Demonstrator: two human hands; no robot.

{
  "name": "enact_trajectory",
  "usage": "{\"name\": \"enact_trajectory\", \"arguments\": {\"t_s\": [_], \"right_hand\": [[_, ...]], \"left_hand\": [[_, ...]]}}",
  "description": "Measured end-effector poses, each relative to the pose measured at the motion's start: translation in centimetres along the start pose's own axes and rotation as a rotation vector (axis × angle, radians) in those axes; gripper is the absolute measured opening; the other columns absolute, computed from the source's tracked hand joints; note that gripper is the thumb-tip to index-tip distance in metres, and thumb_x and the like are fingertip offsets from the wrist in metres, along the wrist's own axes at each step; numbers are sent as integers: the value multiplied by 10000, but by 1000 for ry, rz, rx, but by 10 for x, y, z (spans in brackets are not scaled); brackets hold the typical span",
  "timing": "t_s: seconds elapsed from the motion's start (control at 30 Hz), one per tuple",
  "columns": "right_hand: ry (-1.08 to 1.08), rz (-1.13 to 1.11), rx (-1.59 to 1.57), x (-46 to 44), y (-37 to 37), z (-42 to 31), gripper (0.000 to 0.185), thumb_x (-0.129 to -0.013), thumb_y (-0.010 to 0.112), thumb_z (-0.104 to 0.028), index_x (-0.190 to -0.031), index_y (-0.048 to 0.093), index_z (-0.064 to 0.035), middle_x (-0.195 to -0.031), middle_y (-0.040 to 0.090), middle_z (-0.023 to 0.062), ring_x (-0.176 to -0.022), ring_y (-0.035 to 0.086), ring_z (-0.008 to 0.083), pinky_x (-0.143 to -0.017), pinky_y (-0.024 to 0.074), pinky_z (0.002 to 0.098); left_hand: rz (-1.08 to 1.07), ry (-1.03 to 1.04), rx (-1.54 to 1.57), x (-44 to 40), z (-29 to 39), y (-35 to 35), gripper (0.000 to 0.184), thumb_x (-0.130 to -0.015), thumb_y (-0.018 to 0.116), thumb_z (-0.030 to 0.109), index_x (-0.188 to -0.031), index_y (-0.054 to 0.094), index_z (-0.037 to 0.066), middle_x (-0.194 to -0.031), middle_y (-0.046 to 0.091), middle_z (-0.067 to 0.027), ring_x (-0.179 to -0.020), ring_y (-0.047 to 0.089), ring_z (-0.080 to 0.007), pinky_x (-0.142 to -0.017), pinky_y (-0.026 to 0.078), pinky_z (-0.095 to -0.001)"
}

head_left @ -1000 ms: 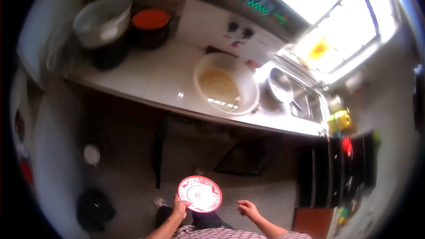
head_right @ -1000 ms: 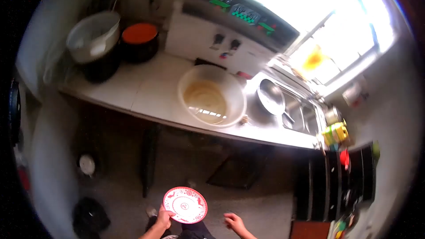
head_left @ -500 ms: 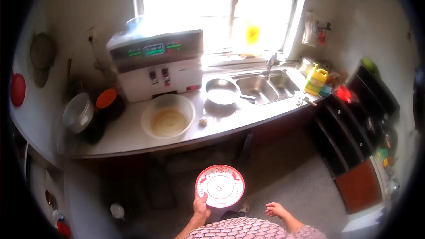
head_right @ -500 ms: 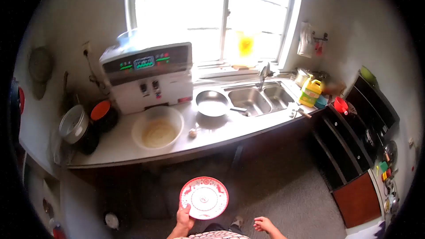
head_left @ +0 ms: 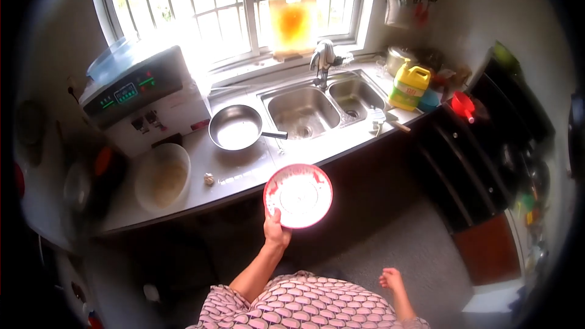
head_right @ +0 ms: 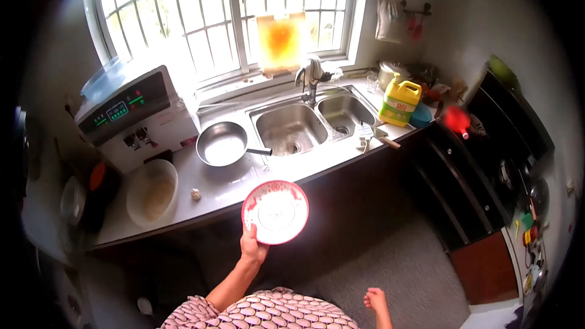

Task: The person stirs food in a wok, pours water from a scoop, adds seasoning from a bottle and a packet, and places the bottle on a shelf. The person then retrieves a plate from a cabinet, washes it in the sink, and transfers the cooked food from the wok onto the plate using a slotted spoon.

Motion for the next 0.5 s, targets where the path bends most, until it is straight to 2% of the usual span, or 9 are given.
{"name": "enact_trajectory", "arguments": {"t_s": [0.1,0.13,0.27,0.33,0.5], "right_hand": [[-92,-79,117,-29,24,-79,283,-840,511,-87,-1118,506,-33,-785,625,84,-561,582,136,-467,486,258],[-100,-121,216,4,20,-133,283,-845,516,-94,-1121,505,-34,-801,627,78,-586,583,127,-499,492,245],[-274,-192,254,-55,66,-264,291,-832,533,-101,-1114,523,-30,-817,624,72,-601,574,108,-517,467,231],[-402,-288,262,-84,94,-328,284,-831,533,-110,-1104,530,-31,-838,621,63,-618,567,101,-536,457,220],[-472,-512,437,-119,182,-484,324,-817,570,-170,-1119,540,-57,-813,593,44,-651,545,98,-572,453,232]], "left_hand": [[65,24,-23,-42,-19,5,460,-923,350,69,-1369,242,105,-1372,344,-103,-1247,358,-265,-1048,300,-406],[119,11,-4,-41,-5,31,460,-923,350,69,-1369,242,105,-1372,344,-103,-1247,358,-265,-1048,300,-406],[82,13,46,-131,-43,39,472,-914,369,39,-1367,252,102,-1361,353,-104,-1237,368,-246,-1040,310,-390],[70,31,53,-181,-61,40,481,-908,380,22,-1366,256,98,-1354,359,-104,-1226,379,-238,-1034,315,-382],[226,85,38,-276,-65,61,510,-886,414,-25,-1359,273,104,-1292,427,-98,-1155,442,-225,-983,371,-361]]}}
Point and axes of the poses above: each hand's wrist, its own x-axis away from the middle knuckle, its own y-axis out of the palm, z = x × y, the point moved 4 cm from there along -x, towards the middle knuckle
